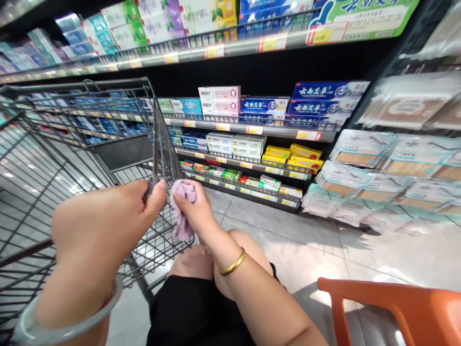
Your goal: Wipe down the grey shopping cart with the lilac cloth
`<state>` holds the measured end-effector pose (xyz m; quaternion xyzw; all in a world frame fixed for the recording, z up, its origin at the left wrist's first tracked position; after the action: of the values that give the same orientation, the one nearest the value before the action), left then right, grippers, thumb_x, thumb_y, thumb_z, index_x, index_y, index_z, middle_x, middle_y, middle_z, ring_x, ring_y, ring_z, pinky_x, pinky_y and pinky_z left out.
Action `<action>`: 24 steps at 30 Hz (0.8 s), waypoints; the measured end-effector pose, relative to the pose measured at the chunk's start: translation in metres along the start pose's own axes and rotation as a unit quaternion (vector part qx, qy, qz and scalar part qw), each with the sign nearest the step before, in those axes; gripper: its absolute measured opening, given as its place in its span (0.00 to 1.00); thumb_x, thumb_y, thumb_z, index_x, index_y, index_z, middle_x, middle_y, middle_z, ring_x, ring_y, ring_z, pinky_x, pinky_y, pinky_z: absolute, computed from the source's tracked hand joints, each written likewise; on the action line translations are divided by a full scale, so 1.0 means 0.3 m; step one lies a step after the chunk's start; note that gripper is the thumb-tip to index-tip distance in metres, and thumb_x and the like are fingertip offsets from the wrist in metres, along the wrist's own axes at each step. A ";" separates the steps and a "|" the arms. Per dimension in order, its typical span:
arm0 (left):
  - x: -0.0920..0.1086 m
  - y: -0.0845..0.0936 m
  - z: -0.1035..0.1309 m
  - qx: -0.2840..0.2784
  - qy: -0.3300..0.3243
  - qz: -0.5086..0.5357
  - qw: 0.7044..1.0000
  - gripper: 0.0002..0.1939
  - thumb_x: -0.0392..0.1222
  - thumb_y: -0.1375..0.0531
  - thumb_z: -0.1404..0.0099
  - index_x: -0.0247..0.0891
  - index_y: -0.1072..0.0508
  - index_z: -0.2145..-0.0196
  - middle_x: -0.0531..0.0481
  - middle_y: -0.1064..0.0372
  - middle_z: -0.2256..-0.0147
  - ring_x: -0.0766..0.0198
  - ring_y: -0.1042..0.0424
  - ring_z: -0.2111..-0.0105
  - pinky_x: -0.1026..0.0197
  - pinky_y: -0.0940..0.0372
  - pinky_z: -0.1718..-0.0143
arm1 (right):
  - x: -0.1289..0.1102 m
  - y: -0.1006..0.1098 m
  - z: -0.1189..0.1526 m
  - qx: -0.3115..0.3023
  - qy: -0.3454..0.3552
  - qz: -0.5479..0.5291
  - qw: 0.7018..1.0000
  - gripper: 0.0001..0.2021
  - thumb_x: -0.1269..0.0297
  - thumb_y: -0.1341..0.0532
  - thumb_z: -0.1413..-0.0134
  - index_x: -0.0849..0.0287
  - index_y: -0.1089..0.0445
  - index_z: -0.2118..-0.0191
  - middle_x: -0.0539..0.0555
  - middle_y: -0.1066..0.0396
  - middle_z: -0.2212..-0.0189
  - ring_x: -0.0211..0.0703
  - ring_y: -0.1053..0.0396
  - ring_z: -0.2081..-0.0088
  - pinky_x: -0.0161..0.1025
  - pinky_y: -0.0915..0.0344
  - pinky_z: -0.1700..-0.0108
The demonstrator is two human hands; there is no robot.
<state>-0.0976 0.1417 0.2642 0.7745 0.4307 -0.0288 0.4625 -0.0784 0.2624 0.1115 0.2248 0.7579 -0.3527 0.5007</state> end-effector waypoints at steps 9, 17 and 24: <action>-0.016 0.005 0.019 -0.003 -0.012 0.007 1.000 0.31 0.58 0.61 0.25 0.41 0.32 0.76 0.46 0.38 0.82 0.52 0.33 0.80 0.58 0.57 0.78 | -0.187 -0.042 -0.063 0.045 0.107 -0.018 0.993 0.16 0.59 0.32 0.49 0.51 0.27 0.53 0.48 0.25 0.54 0.42 0.28 0.53 0.41 0.32 0.46; -0.019 -0.008 0.012 -0.010 0.008 -0.002 1.000 0.30 0.59 0.60 0.25 0.42 0.36 0.77 0.48 0.43 0.83 0.55 0.37 0.80 0.59 0.60 0.76 | -0.034 -0.056 -0.183 0.029 -0.037 0.067 0.997 0.12 0.64 0.34 0.52 0.54 0.28 0.59 0.47 0.26 0.63 0.41 0.29 0.63 0.42 0.30 0.52; -0.067 -0.020 0.027 -0.028 0.020 0.013 0.999 0.30 0.60 0.59 0.25 0.41 0.38 0.78 0.48 0.44 0.82 0.61 0.46 0.80 0.59 0.62 0.74 | -0.057 -0.091 -0.162 0.026 0.060 0.049 0.997 0.13 0.61 0.34 0.49 0.52 0.28 0.55 0.48 0.23 0.57 0.42 0.27 0.57 0.40 0.31 0.48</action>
<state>-0.1114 0.1238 0.2644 0.7672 0.4302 0.0050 0.4758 -0.1196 0.2819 0.1478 0.2954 0.7652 -0.3336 0.4647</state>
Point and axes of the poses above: each hand's wrist, its own z-axis away from the middle knuckle, its own y-axis out of the back of the hand, x = y × z, the point moved 7 cm from there along -z, towards the middle knuckle
